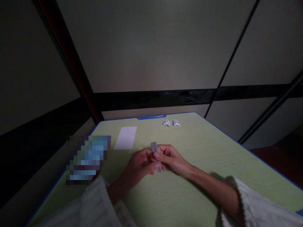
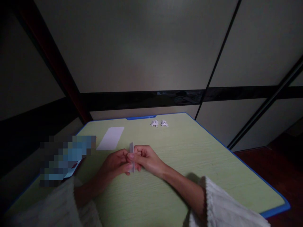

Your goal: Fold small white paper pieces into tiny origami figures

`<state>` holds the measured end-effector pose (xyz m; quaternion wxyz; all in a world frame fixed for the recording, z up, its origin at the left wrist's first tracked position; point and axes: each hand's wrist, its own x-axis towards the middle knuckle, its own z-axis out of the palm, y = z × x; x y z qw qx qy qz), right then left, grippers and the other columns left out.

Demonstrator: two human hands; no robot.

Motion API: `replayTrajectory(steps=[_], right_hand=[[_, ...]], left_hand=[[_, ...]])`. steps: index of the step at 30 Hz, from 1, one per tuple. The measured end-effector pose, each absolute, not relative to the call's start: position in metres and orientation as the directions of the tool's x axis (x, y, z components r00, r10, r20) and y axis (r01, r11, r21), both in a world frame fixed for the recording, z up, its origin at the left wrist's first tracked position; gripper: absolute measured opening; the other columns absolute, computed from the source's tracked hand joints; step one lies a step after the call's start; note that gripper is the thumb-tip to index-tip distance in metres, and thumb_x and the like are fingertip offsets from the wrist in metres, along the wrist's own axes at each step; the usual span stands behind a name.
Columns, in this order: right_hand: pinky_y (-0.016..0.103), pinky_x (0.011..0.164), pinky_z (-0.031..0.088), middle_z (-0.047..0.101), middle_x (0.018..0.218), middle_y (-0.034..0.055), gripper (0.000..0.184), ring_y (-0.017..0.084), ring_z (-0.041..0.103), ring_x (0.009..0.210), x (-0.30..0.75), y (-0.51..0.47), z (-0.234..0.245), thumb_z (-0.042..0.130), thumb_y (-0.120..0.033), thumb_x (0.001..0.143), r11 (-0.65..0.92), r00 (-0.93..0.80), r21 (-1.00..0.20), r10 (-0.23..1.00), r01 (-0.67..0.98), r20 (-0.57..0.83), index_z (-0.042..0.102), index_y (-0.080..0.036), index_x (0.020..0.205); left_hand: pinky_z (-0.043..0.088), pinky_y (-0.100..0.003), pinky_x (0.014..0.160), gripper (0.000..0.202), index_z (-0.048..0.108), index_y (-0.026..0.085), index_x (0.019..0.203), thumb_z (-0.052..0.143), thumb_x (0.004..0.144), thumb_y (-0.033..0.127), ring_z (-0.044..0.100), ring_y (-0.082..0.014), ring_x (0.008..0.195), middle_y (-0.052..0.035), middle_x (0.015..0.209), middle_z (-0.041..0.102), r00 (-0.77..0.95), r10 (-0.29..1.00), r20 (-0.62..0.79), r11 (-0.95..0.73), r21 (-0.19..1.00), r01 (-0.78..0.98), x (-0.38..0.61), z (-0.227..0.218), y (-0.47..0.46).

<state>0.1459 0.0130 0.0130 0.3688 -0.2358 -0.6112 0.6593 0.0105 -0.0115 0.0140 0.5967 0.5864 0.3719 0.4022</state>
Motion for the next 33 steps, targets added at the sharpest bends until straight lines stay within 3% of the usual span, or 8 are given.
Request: replayTrajectory(steps=[9,21,26,30,33], right_hand=[[0.014,0.036,0.03,0.047,0.044,-0.0047,0.03,0.002,0.041,0.036,0.148,0.011,0.014,0.051,-0.039,0.068,-0.031,-0.695,-0.987,0.713,-0.156,0.087,0.045,-0.012,0.055],[0.016,0.039,0.029,0.048,0.046,-0.0032,0.029,0.004,0.04,0.037,0.148,0.011,0.014,0.05,-0.039,0.069,-0.062,-0.704,-0.976,0.702,-0.208,0.106,0.048,-0.012,0.059],[0.018,0.038,0.023,0.043,0.04,-0.0052,0.028,0.003,0.033,0.035,0.15,0.016,0.015,0.05,-0.035,0.068,0.03,-0.564,-0.982,0.815,-0.188,0.133,0.043,-0.013,0.054],[0.017,0.036,0.018,0.036,0.038,-0.0078,0.022,0.003,0.029,0.034,0.154,0.023,0.012,0.052,-0.031,0.067,0.13,-0.377,-0.985,0.912,-0.113,0.163,0.043,-0.014,0.056],[0.017,0.035,0.019,0.035,0.038,-0.0082,0.018,0.004,0.03,0.034,0.155,0.026,0.01,0.05,-0.029,0.069,0.165,-0.285,-0.984,0.942,-0.067,0.177,0.045,-0.014,0.061]], left_hand=[[0.04,-0.021,0.046,0.017,0.05,0.014,0.061,0.06,0.059,0.028,0.053,-0.0111,0.05,-0.0001,0.053,0.058,0.398,0.917,0.019,-0.02,1.0,-0.002,0.012,0.015,-0.015],[0.039,-0.022,0.05,0.02,0.053,0.014,0.068,0.05,0.067,0.033,0.053,-0.0132,0.055,-0.0039,0.06,0.06,0.47,0.88,0.07,-0.061,0.998,-0.035,0.009,0.014,-0.014],[0.037,-0.021,0.046,0.02,0.055,0.013,0.073,0.047,0.069,0.031,0.048,-0.0112,0.05,-0.001,0.057,0.057,0.318,0.944,0.086,-0.083,0.996,-0.025,0.008,0.006,-0.008],[0.035,-0.019,0.05,0.012,0.054,0.015,0.065,0.05,0.068,0.025,0.046,-0.0098,0.054,0.0036,0.054,0.051,0.111,0.983,0.146,-0.149,0.989,0.018,0.004,0.005,-0.003],[0.035,-0.018,0.048,0.012,0.052,0.014,0.057,0.052,0.066,0.023,0.045,-0.0092,0.053,0.0038,0.053,0.048,0.064,0.983,0.174,-0.176,0.984,0.026,0.004,0.009,-0.004]])
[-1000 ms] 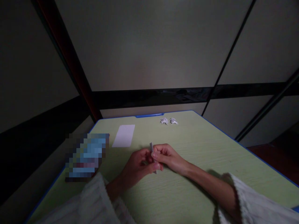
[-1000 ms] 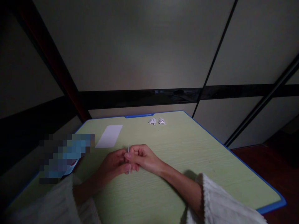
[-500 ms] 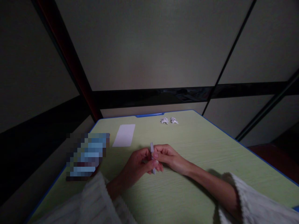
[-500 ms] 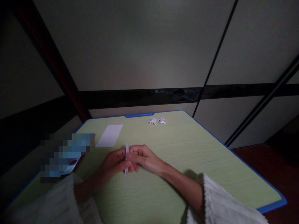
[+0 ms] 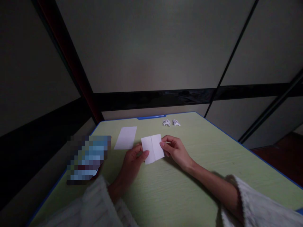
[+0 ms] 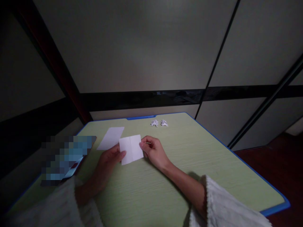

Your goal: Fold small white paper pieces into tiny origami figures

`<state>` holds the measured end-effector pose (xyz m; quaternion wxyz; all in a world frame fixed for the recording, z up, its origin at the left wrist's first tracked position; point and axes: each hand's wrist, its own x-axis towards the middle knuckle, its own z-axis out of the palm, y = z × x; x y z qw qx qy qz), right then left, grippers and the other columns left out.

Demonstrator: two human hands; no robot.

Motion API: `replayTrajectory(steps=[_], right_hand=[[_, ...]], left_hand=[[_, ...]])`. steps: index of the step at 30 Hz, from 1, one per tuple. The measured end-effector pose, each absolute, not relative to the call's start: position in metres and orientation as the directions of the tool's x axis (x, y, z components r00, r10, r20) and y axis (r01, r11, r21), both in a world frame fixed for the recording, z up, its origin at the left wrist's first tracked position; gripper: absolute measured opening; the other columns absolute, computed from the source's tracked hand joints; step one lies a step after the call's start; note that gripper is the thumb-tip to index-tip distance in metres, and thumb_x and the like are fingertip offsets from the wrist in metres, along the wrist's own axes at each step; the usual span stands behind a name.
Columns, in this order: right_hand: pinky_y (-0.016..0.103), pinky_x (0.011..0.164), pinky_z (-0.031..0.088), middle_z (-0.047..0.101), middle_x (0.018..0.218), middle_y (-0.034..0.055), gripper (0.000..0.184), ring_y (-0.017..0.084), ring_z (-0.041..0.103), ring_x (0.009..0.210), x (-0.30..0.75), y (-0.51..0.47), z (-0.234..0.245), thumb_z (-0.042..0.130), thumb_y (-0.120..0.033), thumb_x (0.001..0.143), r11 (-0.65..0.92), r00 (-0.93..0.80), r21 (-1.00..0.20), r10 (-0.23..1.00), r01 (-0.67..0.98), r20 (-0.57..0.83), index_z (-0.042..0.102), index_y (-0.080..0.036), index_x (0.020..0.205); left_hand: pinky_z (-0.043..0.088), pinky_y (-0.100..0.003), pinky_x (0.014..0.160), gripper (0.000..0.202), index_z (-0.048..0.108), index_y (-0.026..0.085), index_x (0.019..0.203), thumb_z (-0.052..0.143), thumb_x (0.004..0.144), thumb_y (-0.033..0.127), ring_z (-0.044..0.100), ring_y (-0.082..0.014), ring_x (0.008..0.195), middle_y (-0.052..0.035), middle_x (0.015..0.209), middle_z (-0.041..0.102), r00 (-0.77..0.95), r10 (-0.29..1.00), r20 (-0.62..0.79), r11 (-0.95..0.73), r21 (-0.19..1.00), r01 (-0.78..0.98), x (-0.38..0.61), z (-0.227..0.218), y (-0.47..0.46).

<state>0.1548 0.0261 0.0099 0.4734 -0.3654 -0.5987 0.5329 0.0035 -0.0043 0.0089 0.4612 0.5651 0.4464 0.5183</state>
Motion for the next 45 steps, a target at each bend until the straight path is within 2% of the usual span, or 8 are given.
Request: replayTrajectory(steps=[5,10,14,22,29,34,38,45], right_hand=[[0.017,0.038,0.029,0.041,0.047,-0.0077,0.02,0.004,0.039,0.037,0.15,0.024,0.011,0.056,-0.03,0.064,0.152,-0.268,-0.98,0.946,-0.125,0.181,0.041,-0.016,0.068],[0.018,0.047,0.037,0.049,0.067,-0.0023,0.028,0.007,0.048,0.055,0.146,0.016,0.015,0.061,-0.029,0.059,0.093,-0.378,-0.986,0.915,-0.138,0.139,0.043,-0.015,0.076],[0.02,0.049,0.037,0.052,0.066,-0.0004,0.026,0.008,0.048,0.056,0.146,0.014,0.014,0.059,-0.029,0.061,0.035,-0.426,-0.99,0.9,-0.136,0.09,0.047,-0.013,0.077],[0.02,0.049,0.035,0.057,0.061,0.0004,0.022,0.009,0.05,0.054,0.149,0.023,0.012,0.062,-0.021,0.058,-0.087,-0.292,-0.946,0.957,-0.313,0.009,0.054,-0.011,0.075],[0.023,0.054,0.04,0.06,0.065,-0.0002,0.029,0.01,0.054,0.055,0.152,0.027,0.011,0.066,-0.016,0.053,-0.057,-0.28,-0.915,0.958,-0.399,0.063,0.048,-0.015,0.076],[0.021,0.047,0.038,0.059,0.059,-0.0012,0.027,0.007,0.051,0.047,0.156,0.031,0.011,0.066,-0.018,0.053,-0.042,-0.191,-0.935,0.981,-0.353,0.028,0.047,-0.015,0.071],[0.016,0.035,0.025,0.044,0.04,-0.0069,0.023,0.002,0.036,0.034,0.157,0.033,0.011,0.065,-0.021,0.053,-0.005,-0.129,-0.97,0.991,-0.241,0.027,0.043,-0.013,0.052],[0.017,0.034,0.02,0.038,0.036,-0.0081,0.028,0.002,0.031,0.032,0.155,0.033,0.012,0.063,-0.022,0.052,0.051,-0.085,-0.983,0.994,-0.178,0.067,0.037,-0.014,0.044]], left_hand=[[0.03,-0.016,0.035,0.013,0.052,0.015,0.059,0.05,0.067,0.025,0.037,-0.006,0.04,0.0048,0.049,0.045,0.117,0.982,0.146,-0.148,0.989,0.003,0.007,0.013,-0.009],[0.036,-0.016,0.041,0.01,0.054,0.014,0.064,0.051,0.067,0.023,0.043,-0.0075,0.048,0.0032,0.054,0.049,0.227,0.965,0.132,-0.133,0.991,-0.01,0.009,0.009,-0.009],[0.036,-0.016,0.042,0.01,0.054,0.014,0.066,0.051,0.067,0.023,0.043,-0.0073,0.048,0.0036,0.052,0.049,0.257,0.961,0.105,-0.101,0.995,-0.028,0.009,0.008,-0.009],[0.038,-0.016,0.039,0.017,0.046,0.015,0.052,0.049,0.065,0.025,0.041,-0.007,0.045,0.0052,0.046,0.044,-0.071,0.99,0.122,-0.122,0.993,0.003,0.007,0.014,-0.008],[0.04,-0.016,0.035,0.014,0.045,0.016,0.055,0.05,0.064,0.025,0.04,-0.0079,0.046,0.0059,0.049,0.041,-0.266,0.955,0.131,-0.134,0.991,0.008,0.005,0.016,-0.005],[0.038,-0.016,0.035,0.013,0.049,0.015,0.058,0.049,0.065,0.027,0.04,-0.0072,0.043,0.006,0.049,0.044,-0.343,0.93,0.132,-0.117,0.991,0.064,0.0,0.014,-0.001],[0.034,-0.015,0.034,0.016,0.05,0.015,0.056,0.049,0.065,0.028,0.04,-0.007,0.041,0.0058,0.047,0.045,-0.386,0.909,0.16,-0.106,0.982,0.156,-0.005,0.013,0.001],[0.03,-0.017,0.034,0.018,0.046,0.016,0.052,0.048,0.065,0.028,0.039,-0.0071,0.036,0.0069,0.042,0.042,-0.423,0.892,0.161,-0.069,0.972,0.226,-0.007,0.012,0.002]])
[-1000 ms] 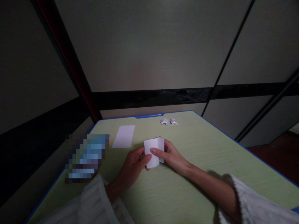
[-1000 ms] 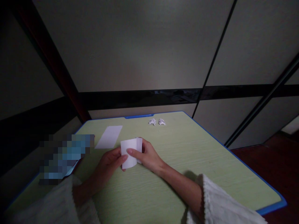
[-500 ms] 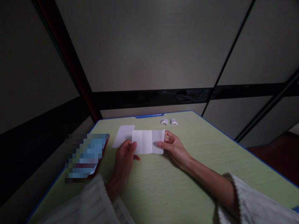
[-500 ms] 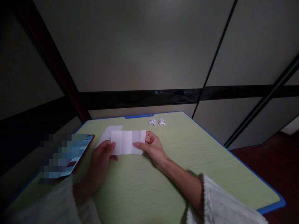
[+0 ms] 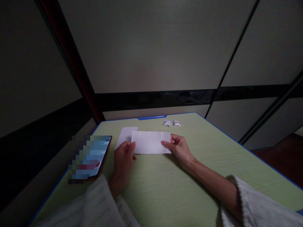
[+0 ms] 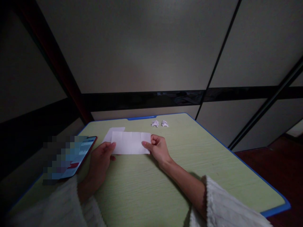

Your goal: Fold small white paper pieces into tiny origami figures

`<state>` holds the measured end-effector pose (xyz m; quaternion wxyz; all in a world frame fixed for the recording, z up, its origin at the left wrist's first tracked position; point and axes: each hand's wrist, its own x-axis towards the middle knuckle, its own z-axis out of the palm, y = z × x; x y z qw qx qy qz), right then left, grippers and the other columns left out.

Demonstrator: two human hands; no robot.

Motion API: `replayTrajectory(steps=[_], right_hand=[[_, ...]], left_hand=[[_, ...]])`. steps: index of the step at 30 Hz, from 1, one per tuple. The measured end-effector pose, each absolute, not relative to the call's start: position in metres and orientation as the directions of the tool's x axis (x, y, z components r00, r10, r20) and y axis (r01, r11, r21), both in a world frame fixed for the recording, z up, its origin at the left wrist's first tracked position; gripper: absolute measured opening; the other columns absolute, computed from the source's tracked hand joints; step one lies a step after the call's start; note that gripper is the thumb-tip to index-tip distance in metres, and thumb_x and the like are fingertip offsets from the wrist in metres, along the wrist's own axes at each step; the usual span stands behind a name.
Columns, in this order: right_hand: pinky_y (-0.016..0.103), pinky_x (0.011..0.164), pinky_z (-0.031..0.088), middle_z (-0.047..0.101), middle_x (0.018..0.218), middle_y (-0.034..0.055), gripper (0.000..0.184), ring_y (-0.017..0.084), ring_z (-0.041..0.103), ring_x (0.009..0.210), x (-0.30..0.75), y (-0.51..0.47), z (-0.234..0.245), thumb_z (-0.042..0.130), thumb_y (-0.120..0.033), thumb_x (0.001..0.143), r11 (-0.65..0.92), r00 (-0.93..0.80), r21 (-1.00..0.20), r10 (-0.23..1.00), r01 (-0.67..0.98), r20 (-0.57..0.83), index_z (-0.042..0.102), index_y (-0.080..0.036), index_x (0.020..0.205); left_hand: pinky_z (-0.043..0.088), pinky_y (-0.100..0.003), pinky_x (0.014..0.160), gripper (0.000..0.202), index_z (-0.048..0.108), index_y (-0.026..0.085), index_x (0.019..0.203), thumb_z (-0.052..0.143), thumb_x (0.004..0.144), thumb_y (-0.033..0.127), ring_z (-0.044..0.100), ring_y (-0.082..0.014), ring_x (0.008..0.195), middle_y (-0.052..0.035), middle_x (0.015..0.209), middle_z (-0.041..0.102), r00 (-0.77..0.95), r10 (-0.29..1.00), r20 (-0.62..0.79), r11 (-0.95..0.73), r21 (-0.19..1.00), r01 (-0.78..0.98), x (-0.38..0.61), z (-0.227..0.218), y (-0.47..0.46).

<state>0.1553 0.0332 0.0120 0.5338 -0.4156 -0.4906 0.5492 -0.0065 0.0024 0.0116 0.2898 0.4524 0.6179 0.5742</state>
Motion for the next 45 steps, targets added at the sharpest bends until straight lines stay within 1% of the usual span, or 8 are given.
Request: replayTrajectory(steps=[4,9,13,19,26,29,32,45], right_hand=[[0.017,0.034,0.021,0.037,0.036,-0.0081,0.025,0.002,0.03,0.032,0.156,0.033,0.013,0.062,-0.021,0.053,0.052,-0.11,-0.985,0.991,-0.166,0.071,0.039,-0.014,0.045],[0.019,0.04,0.028,0.049,0.042,-0.0027,0.009,0.006,0.041,0.037,0.162,0.036,0.015,0.06,-0.012,0.05,-0.088,-0.369,-0.996,0.927,-0.031,-0.071,0.052,-0.011,0.052],[0.02,0.05,0.033,0.058,0.061,-0.0003,0.016,0.009,0.05,0.055,0.167,0.041,0.016,0.05,-0.006,0.052,-0.016,-0.24,-0.965,0.969,-0.261,0.049,0.055,-0.013,0.065],[0.02,0.043,0.028,0.049,0.046,-0.0012,0.012,0.007,0.041,0.043,0.171,0.044,0.012,0.038,-0.009,0.051,0.039,-0.139,-0.917,0.985,-0.398,0.102,0.043,-0.014,0.042],[0.017,0.041,0.027,0.05,0.053,-0.0033,0.003,0.006,0.042,0.044,0.166,0.037,0.013,0.049,-0.012,0.057,-0.034,-0.284,-0.968,0.958,-0.247,0.039,0.051,-0.014,0.058],[0.017,0.039,0.028,0.052,0.056,-0.0049,0.018,0.005,0.043,0.042,0.162,0.033,0.016,0.059,-0.016,0.054,-0.069,-0.403,-0.983,0.915,-0.169,0.005,0.051,-0.016,0.071],[0.016,0.037,0.027,0.05,0.048,-0.0053,0.016,0.004,0.042,0.037,0.158,0.031,0.015,0.062,-0.019,0.052,-0.12,-0.445,-0.99,0.892,-0.075,-0.075,0.05,-0.013,0.06],[0.016,0.036,0.025,0.048,0.045,-0.0072,0.019,0.003,0.04,0.035,0.156,0.031,0.012,0.063,-0.021,0.053,-0.127,-0.265,-0.946,0.963,-0.299,-0.046,0.047,-0.014,0.058]], left_hand=[[0.029,-0.017,0.034,0.019,0.047,0.016,0.052,0.047,0.066,0.029,0.038,-0.0071,0.035,0.007,0.039,0.043,-0.425,0.891,0.159,-0.066,0.972,0.225,-0.007,0.013,0.002],[0.027,-0.017,0.034,0.018,0.051,0.015,0.053,0.049,0.064,0.03,0.037,-0.0072,0.035,0.0068,0.037,0.042,-0.444,0.879,0.171,-0.062,0.966,0.251,-0.012,0.015,0.005],[0.026,-0.017,0.033,0.017,0.054,0.014,0.056,0.051,0.062,0.03,0.036,-0.007,0.034,0.0069,0.037,0.042,-0.435,0.884,0.169,-0.055,0.963,0.262,-0.011,0.016,0.005],[0.025,-0.017,0.033,0.017,0.055,0.014,0.055,0.053,0.06,0.03,0.035,-0.0066,0.032,0.0072,0.034,0.042,-0.286,0.939,0.188,-0.101,0.951,0.293,-0.004,0.015,0.001],[0.027,-0.018,0.035,0.014,0.058,0.016,0.057,0.054,0.062,0.028,0.038,-0.0073,0.035,0.0055,0.04,0.048,-0.169,0.948,0.271,-0.2,0.916,0.349,-0.001,0.01,-0.003],[0.028,-0.017,0.036,0.013,0.058,0.016,0.057,0.054,0.062,0.027,0.038,-0.0072,0.036,0.0055,0.041,0.047,-0.151,0.952,0.267,-0.203,0.918,0.341,0.0,0.009,-0.003],[0.029,-0.017,0.034,0.012,0.058,0.016,0.067,0.051,0.064,0.026,0.039,-0.0069,0.036,0.0054,0.047,0.051,-0.181,0.951,0.252,-0.203,0.947,0.25,-0.001,0.011,-0.003],[0.028,-0.02,0.039,0.019,0.041,0.018,0.042,0.039,0.06,0.015,0.037,-0.0084,0.038,0.0053,0.037,0.039,-0.354,0.908,0.223,-0.189,0.973,0.129,-0.011,0.013,-0.002]])
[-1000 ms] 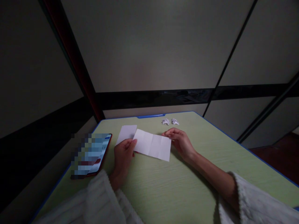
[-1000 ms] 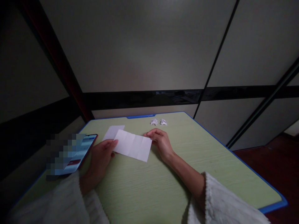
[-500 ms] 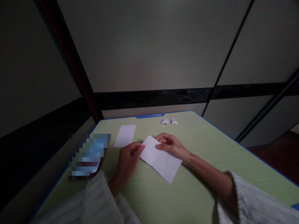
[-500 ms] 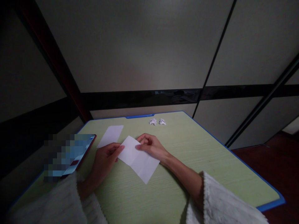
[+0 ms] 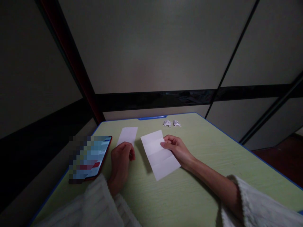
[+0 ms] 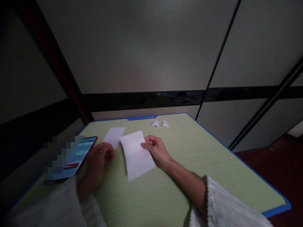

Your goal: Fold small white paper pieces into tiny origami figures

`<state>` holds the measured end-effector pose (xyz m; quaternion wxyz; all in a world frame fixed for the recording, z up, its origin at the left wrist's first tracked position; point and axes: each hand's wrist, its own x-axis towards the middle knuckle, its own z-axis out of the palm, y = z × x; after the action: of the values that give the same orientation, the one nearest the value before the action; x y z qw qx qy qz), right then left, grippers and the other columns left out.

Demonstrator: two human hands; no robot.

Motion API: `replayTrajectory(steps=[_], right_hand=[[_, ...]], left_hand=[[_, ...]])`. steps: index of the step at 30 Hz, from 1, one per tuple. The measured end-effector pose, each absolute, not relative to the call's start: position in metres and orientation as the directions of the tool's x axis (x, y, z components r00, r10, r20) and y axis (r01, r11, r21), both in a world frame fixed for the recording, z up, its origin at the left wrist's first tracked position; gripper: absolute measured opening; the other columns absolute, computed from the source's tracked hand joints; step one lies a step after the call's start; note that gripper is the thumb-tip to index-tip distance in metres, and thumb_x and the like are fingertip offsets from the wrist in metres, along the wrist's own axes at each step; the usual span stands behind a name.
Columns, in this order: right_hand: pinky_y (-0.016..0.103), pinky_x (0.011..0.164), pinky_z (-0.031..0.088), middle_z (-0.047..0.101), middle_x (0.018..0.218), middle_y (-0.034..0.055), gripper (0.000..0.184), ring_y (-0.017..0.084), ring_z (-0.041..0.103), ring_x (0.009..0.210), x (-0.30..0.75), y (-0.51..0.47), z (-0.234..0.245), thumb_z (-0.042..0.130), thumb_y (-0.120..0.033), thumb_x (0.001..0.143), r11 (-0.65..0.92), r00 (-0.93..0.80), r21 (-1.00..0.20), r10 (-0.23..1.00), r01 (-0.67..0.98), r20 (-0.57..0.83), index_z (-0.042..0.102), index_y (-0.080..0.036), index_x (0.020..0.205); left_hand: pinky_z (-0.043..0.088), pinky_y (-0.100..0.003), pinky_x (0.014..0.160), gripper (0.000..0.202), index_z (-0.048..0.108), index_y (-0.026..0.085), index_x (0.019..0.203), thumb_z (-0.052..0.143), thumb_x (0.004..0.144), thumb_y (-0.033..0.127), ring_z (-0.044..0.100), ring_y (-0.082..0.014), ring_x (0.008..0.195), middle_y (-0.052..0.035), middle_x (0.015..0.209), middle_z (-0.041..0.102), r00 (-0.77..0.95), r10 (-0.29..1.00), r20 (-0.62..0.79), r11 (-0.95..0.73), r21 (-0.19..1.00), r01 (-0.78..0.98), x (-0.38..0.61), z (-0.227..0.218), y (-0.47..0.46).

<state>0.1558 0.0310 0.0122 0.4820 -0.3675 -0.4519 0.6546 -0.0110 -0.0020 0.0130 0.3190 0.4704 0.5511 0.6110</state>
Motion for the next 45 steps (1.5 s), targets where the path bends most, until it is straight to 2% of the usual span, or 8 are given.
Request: replayTrajectory(steps=[13,20,26,31,36,39,43,45], right_hand=[[0.016,0.039,0.025,0.044,0.043,-0.0088,0.022,0.003,0.039,0.037,0.153,0.029,0.009,0.065,-0.021,0.052,-0.138,-0.3,-0.935,0.953,-0.328,-0.036,0.045,-0.015,0.059],[0.016,0.04,0.026,0.044,0.044,-0.0086,0.025,0.003,0.039,0.038,0.153,0.029,0.009,0.067,-0.022,0.05,-0.134,-0.309,-0.933,0.951,-0.335,-0.026,0.044,-0.015,0.058],[0.016,0.041,0.027,0.044,0.044,-0.0082,0.025,0.004,0.039,0.039,0.152,0.028,0.01,0.066,-0.024,0.051,-0.142,-0.315,-0.939,0.948,-0.315,-0.037,0.044,-0.015,0.058],[0.016,0.042,0.028,0.045,0.045,-0.0081,0.025,0.004,0.04,0.041,0.152,0.027,0.009,0.066,-0.022,0.052,-0.12,-0.314,-0.932,0.949,-0.341,-0.008,0.042,-0.015,0.058],[0.018,0.047,0.033,0.052,0.057,-0.0049,0.017,0.006,0.046,0.048,0.153,0.028,0.008,0.063,-0.017,0.055,-0.091,-0.308,-0.929,0.951,-0.358,0.025,0.048,-0.016,0.063],[0.019,0.051,0.036,0.057,0.071,-0.0015,0.011,0.007,0.049,0.056,0.155,0.027,0.01,0.058,-0.009,0.055,-0.093,-0.354,-0.928,0.934,-0.361,0.044,0.055,-0.015,0.063],[0.021,0.06,0.038,0.058,0.088,0.004,0.015,0.01,0.052,0.07,0.157,0.026,0.013,0.048,-0.003,0.056,-0.089,-0.429,-0.915,0.898,-0.394,0.097,0.06,-0.012,0.056],[0.023,0.064,0.039,0.059,0.087,0.0064,0.015,0.012,0.052,0.074,0.156,0.025,0.014,0.047,-0.006,0.058,-0.117,-0.453,-0.904,0.887,-0.412,0.091,0.06,-0.011,0.054]], left_hand=[[0.029,-0.018,0.036,0.015,0.042,0.017,0.048,0.037,0.063,0.017,0.038,-0.0079,0.037,0.0058,0.04,0.04,-0.316,0.935,0.159,-0.167,0.986,0.001,-0.01,0.013,0.001],[0.03,-0.02,0.037,0.032,0.041,0.018,0.041,0.039,0.069,0.032,0.039,-0.0082,0.033,0.0044,0.035,0.041,-0.301,0.937,0.177,-0.131,0.977,0.168,-0.005,0.019,-0.002],[0.031,-0.017,0.035,0.013,0.049,0.017,0.067,0.051,0.064,0.029,0.043,-0.0076,0.038,0.0065,0.047,0.048,-0.189,0.956,0.223,-0.196,0.969,0.151,0.004,0.017,-0.004],[0.036,-0.017,0.04,0.03,0.041,0.019,0.08,0.059,0.057,0.02,0.048,-0.0074,0.041,0.0091,0.051,0.051,-0.157,0.981,0.114,-0.125,0.99,-0.06,0.005,0.01,0.003],[0.043,-0.022,0.053,0.016,0.05,0.014,0.069,0.058,0.054,0.016,0.056,-0.0116,0.053,0.0022,0.06,0.06,-0.044,0.997,0.055,-0.06,0.991,-0.119,0.004,0.012,0.001],[0.041,-0.022,0.051,0.011,0.056,0.014,0.067,0.056,0.056,0.016,0.055,-0.0127,0.053,0.0008,0.059,0.061,-0.074,0.997,0.034,-0.041,0.995,-0.094,0.002,0.012,0.0],[0.04,-0.022,0.058,0.011,0.061,0.016,0.054,0.052,0.054,0.011,0.054,-0.0137,0.067,-0.0012,0.07,0.061,-0.118,0.974,0.194,-0.2,0.979,-0.042,-0.001,0.01,0.001],[0.039,-0.022,0.062,0.015,0.061,0.017,0.05,0.049,0.055,0.009,0.053,-0.0139,0.071,-0.0011,0.071,0.06,-0.112,0.959,0.261,-0.264,0.964,-0.013,-0.002,0.01,0.002]])
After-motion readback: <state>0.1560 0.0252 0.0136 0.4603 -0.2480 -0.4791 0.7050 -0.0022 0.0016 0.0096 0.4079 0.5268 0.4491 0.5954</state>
